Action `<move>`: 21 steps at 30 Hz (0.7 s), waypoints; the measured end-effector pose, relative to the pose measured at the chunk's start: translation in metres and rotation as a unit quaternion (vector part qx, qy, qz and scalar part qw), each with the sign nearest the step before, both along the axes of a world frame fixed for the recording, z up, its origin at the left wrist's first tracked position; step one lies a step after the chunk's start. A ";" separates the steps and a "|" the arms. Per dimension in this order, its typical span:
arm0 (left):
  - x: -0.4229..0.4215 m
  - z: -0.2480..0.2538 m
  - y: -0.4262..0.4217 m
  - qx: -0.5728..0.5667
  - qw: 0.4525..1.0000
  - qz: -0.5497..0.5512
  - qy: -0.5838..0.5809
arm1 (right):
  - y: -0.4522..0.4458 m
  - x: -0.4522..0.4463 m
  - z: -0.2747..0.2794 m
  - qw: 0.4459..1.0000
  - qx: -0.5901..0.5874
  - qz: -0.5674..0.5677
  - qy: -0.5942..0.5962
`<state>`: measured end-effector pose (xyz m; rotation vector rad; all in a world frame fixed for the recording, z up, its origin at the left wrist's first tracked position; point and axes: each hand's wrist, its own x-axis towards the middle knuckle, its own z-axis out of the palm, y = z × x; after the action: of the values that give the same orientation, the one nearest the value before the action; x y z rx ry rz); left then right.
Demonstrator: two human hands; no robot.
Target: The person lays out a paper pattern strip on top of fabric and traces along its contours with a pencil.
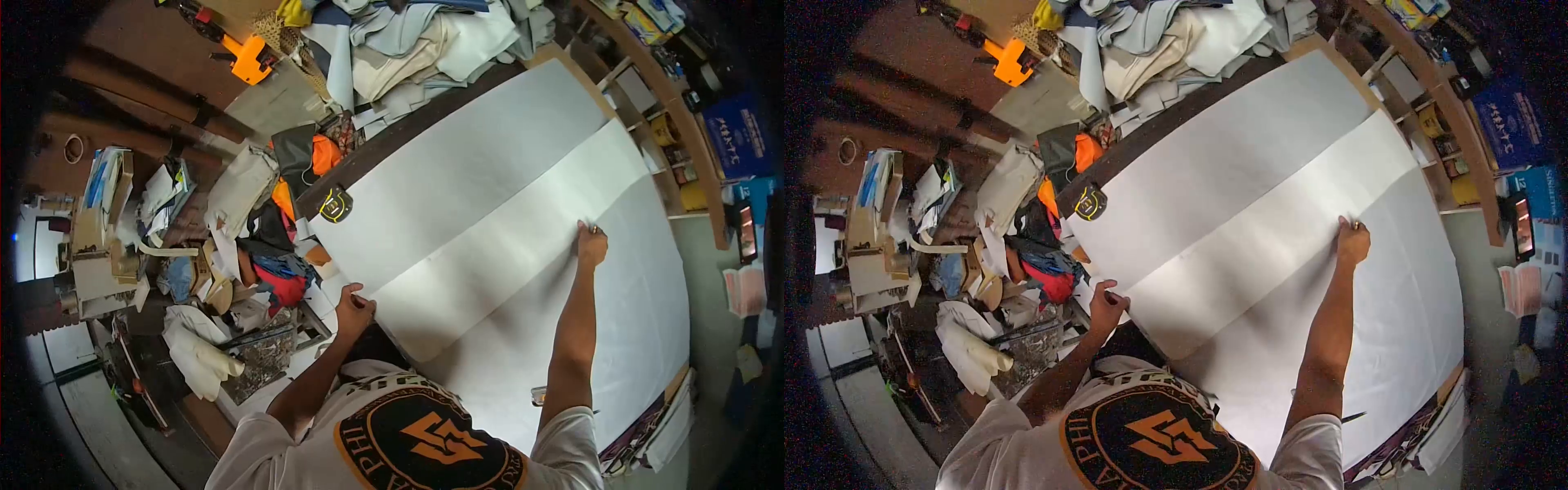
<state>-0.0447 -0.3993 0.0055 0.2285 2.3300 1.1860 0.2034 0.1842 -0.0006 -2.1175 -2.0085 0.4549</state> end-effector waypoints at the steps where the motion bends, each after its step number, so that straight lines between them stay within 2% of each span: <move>1: 0.000 -0.002 -0.002 0.004 1.000 -0.012 0.017 | -0.005 -0.002 0.003 1.000 0.027 0.006 -0.006; 2: 0.001 -0.005 -0.003 0.007 0.999 -0.025 0.033 | -0.010 -0.003 0.007 0.998 0.054 0.011 -0.013; 9: 0.001 -0.008 -0.005 0.021 1.000 -0.015 0.008 | 0.007 0.011 -0.014 0.999 0.033 0.028 -0.019; 15: 0.004 -0.011 -0.006 0.006 0.998 -0.034 0.058 | 0.000 0.012 -0.018 0.996 0.079 0.042 -0.020; 17: 0.004 -0.016 -0.008 0.055 0.998 -0.017 0.000 | -0.008 0.010 -0.010 0.993 0.100 0.051 0.027; 18: 0.007 -0.012 -0.006 0.068 0.998 -0.007 -0.007 | 0.000 0.018 -0.024 0.993 0.095 0.076 0.010; 19: 0.003 -0.040 -0.019 0.038 0.997 -0.043 0.046 | 0.023 0.036 -0.073 0.989 0.106 0.105 -0.006; 20: 0.003 -0.048 -0.021 0.072 0.995 -0.049 0.052 | 0.008 0.025 -0.050 0.993 0.098 0.070 -0.012; 21: 0.005 -0.044 -0.017 0.109 0.993 -0.027 0.021 | 0.007 0.023 -0.069 0.969 0.238 0.039 0.055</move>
<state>-0.0401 -0.4162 -0.0389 0.3943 2.2121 1.4208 0.2259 0.1910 -0.0698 -1.6912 -1.9055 0.0796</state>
